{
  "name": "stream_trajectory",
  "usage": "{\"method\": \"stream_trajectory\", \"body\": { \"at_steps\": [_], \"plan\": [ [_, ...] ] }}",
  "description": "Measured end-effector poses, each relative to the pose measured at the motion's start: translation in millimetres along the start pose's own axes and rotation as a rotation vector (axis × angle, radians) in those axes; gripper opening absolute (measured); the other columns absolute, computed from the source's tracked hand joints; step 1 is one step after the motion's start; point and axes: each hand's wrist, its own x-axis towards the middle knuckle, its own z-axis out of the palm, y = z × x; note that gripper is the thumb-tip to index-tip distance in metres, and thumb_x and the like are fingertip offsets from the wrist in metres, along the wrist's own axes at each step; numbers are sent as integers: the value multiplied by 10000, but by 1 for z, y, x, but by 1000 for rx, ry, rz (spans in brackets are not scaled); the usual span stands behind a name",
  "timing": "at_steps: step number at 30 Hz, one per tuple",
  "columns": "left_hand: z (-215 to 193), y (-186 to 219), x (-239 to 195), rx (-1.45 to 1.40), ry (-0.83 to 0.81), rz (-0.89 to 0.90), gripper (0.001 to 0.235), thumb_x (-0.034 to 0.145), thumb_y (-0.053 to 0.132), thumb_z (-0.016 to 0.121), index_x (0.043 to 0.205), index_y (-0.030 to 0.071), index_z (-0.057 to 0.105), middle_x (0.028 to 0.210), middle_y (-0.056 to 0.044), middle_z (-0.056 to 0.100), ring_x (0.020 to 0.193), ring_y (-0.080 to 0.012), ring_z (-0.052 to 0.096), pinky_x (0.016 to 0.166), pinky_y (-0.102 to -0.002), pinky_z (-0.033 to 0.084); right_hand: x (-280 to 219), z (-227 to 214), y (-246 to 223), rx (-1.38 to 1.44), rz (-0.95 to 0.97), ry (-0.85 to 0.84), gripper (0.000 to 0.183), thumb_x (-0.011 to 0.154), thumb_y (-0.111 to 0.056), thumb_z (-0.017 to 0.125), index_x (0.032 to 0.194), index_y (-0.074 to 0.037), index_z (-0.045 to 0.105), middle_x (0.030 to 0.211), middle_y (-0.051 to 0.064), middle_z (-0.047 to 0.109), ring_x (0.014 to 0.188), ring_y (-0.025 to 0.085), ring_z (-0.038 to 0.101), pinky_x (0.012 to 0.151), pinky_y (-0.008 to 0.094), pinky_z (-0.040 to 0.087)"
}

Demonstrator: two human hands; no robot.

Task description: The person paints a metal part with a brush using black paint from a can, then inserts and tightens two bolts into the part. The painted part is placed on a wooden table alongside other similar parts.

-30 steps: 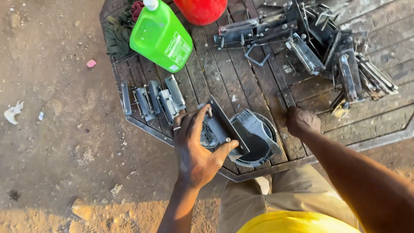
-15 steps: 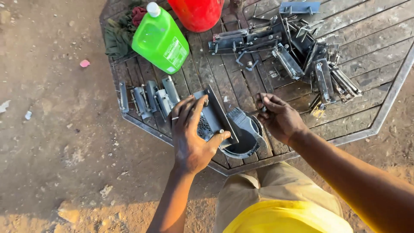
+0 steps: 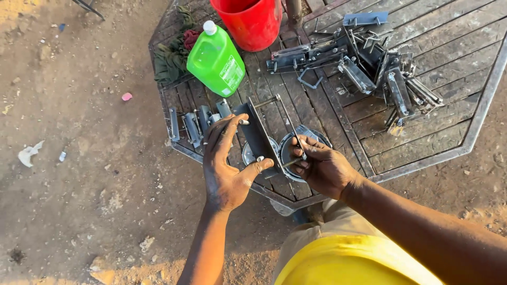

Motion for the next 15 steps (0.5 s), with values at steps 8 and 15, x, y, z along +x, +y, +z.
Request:
{"method": "stream_trajectory", "body": {
  "at_steps": [8,15],
  "plan": [
    [-21,-7,-21,-32,11,2,801,676,210,970,1377,57,613,1299,-111,679,1345,-321,519,1218,-517,328,-12,19,17,-106,-36,-35,201,1026,-135,547,1160,-15,635,828,52,585,622,127,525,680,336,525],
    [-34,-11,-34,-173,19,-54,799,688,200,956,1394,77,603,1321,-87,667,1350,-260,512,1230,-466,334,-23,29,28,-177,-26,38,196,1017,-145,567,1123,-2,648,820,57,570,603,129,500,651,342,516]
  ]
}}
